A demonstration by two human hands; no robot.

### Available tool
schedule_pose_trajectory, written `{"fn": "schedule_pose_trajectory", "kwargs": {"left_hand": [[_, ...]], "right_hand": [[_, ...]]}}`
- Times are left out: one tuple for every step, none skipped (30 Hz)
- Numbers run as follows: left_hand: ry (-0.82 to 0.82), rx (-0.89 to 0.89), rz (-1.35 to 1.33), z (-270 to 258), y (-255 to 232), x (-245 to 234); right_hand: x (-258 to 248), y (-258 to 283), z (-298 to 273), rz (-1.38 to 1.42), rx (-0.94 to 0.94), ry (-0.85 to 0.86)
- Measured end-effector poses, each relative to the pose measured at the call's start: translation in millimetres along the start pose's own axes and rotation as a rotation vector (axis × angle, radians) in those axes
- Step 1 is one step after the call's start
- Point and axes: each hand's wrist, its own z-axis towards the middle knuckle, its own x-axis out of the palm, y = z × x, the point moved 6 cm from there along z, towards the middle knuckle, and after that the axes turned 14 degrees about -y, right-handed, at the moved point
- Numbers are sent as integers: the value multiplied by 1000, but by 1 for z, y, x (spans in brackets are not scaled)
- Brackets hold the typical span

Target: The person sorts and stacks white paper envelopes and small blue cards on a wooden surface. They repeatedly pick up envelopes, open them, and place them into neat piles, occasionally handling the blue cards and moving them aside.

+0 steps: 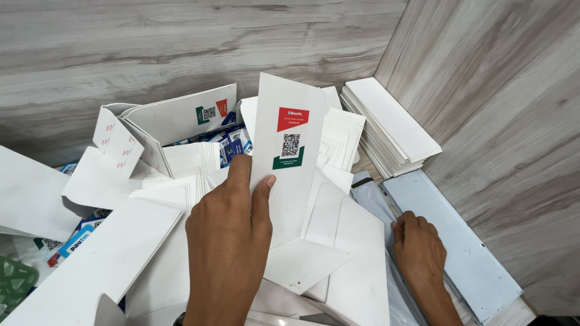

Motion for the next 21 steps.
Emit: {"fn": "schedule_pose_trajectory", "kwargs": {"left_hand": [[-6,7,5,0,0,-1],[-9,12,10,0,0,-1],[-12,18,15,-1,0,-2],[-3,5,10,-1,1,-1],[5,-7,5,-1,1,-1],[12,-18,0,0,2,-1],[-2,0,-5,0,0,-3],[-17,16,-10,0,-1,-5],[-32,32,-15,1,-2,-6],[-21,16,-16,1,-1,-6],[-11,0,-16,1,0,-5],[-1,-15,-18,1,0,-5],[10,-28,-11,1,1,-4],[20,-42,-3,1,2,-5],[30,-55,5,1,2,-4],[13,-35,-3,1,0,-5],[-3,-15,-11,2,-1,-6],[-20,4,-22,2,-3,-7],[-6,-21,-13,3,-1,-6],[12,-44,-4,3,0,-5],[30,-67,4,2,1,-4]], "right_hand": [[1,-3,-1,31,62,26],[2,-9,-3,59,125,55],[5,-14,-5,87,187,85],[10,-19,-6,129,244,119],[15,-24,-5,172,301,153],[21,-30,-3,217,357,186],[24,-35,-1,333,382,159],[27,-39,1,450,403,133],[29,-43,4,567,424,107],[33,-47,6,619,449,136],[36,-50,9,672,474,165],[36,-50,11,726,498,192],[27,-52,15,636,448,121],[14,-54,20,548,395,50],[-1,-54,24,459,342,-19],[-18,-55,24,428,328,-89],[-37,-56,23,396,315,-158],[-51,-62,23,252,346,-125],[-62,-66,22,110,376,-94],[-82,-63,24,129,275,-228],[-101,-61,24,146,174,-362]]}}
